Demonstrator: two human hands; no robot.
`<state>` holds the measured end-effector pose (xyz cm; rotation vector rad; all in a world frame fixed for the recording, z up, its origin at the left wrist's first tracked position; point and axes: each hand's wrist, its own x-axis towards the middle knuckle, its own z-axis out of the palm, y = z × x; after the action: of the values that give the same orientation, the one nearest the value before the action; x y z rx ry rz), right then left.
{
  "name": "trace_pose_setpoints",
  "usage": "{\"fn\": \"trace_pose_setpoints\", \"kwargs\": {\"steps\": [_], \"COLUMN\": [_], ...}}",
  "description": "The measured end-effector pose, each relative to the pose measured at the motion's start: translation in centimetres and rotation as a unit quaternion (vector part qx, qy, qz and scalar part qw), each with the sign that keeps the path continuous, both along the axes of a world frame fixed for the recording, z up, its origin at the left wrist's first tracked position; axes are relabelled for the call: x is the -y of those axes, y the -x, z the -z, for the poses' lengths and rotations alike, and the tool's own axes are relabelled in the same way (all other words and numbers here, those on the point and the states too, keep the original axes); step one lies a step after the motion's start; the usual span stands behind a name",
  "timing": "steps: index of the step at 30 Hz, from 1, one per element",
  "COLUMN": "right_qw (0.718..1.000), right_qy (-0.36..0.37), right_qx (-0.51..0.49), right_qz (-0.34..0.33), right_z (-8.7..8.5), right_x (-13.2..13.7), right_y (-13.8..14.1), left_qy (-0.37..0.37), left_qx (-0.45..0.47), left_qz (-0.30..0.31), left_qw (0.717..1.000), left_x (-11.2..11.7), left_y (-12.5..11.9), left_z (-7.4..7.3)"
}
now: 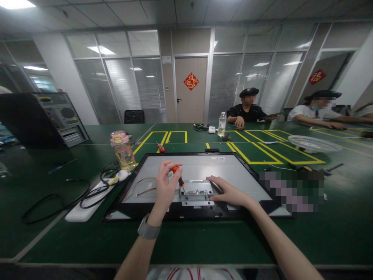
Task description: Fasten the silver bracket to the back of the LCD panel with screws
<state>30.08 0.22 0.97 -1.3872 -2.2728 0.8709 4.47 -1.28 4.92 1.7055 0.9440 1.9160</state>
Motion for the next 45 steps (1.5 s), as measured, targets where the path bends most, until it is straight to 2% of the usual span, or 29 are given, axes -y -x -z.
{"fn": "trace_pose_setpoints", "kwargs": {"steps": [5,11,17,22,29,35,41,45], "right_qw": [1.0,1.0,1.0,1.0,1.0,1.0,1.0,1.0], "right_qy": [0.007,0.01,0.007,-0.005,-0.008,-0.011,-0.015,-0.008], "right_qx": [0.003,0.004,0.003,-0.002,-0.002,0.0,0.0,-0.003], "right_qz": [0.003,0.003,0.003,-0.004,-0.003,-0.004,-0.009,-0.007], "right_z": [-0.34,-0.46,-0.26,0.28,0.43,0.42,0.32,0.07], "right_x": [0.24,0.26,0.19,-0.13,-0.21,-0.25,-0.23,-0.04], "right_y": [0.1,0.15,0.11,-0.08,-0.15,-0.22,-0.17,-0.11], "left_qy": [0.03,-0.013,0.027,-0.001,0.003,0.054,-0.002,0.038], "left_qx": [0.009,-0.005,0.012,-0.009,0.009,0.027,-0.008,0.006], "left_qz": [0.037,0.005,0.053,0.03,0.036,0.044,0.019,0.039], "left_qw": [0.999,1.0,0.998,1.0,0.999,0.997,1.0,0.998], "left_x": [0.22,0.2,0.34,0.21,0.39,0.32,0.23,0.36], "left_y": [-0.01,-0.04,-0.04,-0.02,-0.17,-0.1,-0.07,-0.07], "left_z": [-0.16,-0.18,-0.22,0.1,-0.18,-0.14,-0.05,-0.17]}}
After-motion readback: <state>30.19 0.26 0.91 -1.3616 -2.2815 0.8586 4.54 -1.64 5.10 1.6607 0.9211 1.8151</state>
